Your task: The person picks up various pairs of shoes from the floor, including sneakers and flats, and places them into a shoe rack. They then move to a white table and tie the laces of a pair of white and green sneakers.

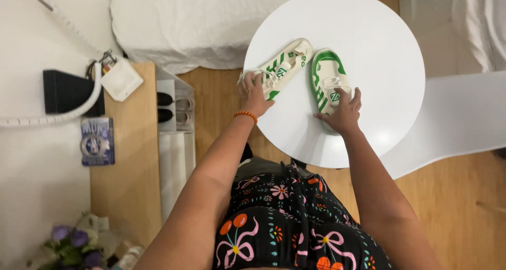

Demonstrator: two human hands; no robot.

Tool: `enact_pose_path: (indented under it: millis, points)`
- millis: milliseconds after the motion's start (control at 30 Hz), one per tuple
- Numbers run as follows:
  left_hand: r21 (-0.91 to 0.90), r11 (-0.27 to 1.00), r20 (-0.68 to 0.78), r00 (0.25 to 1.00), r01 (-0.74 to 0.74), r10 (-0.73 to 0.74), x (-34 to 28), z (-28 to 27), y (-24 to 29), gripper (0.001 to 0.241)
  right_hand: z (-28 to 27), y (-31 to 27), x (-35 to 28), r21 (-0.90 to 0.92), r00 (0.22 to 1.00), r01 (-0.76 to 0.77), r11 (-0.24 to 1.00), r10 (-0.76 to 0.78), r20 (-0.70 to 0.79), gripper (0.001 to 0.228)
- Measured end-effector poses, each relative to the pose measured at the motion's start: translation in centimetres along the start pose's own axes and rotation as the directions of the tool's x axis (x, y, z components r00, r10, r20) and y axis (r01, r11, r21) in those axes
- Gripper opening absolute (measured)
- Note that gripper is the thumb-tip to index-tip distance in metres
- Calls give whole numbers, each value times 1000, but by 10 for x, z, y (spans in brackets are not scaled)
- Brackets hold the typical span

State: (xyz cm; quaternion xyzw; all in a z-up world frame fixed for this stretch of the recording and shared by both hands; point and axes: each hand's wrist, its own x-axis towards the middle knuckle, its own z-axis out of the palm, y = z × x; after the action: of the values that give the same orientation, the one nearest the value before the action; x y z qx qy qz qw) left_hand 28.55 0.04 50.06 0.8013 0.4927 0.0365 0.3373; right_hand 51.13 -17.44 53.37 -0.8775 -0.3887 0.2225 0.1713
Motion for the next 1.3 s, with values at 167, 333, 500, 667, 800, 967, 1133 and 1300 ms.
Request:
enact_pose_path:
  millis: [167,333,500,667,800,967,1133,1300]
  points:
    - [-41,999,-35,999,-16,15,13,-1,-8,108,32,-3,-4,-163,969,-211,964,227,92,115]
    - [72,992,114,989,-99,90,34,-3,-14,103,37,21,-23,-262,967,-211,942,240,84,106]
    - [163,958,369,915,-235,162,54,-42,12,89,26,51,-40,-616,979,163,771,-48,199,80]
    - [247,816,372,829,-523,418,102,26,2,79,36,12,-33,-530,952,298,794,-210,221,41]
    - [189,748,378,750,-636,542,111,54,23,73,52,-27,-31,-413,918,387,824,-385,93,53]
    - [-25,838,421,755,-545,504,91,44,51,81,36,-38,-36,-428,937,348,834,-328,123,55]
    - [33,860,13,861,-509,509,25,37,80,65,-3,-13,5,-235,866,483,843,-420,273,44]
    - [67,992,195,974,106,-117,-45,44,118,101,-9,42,48,-202,860,495,845,-510,-29,33]
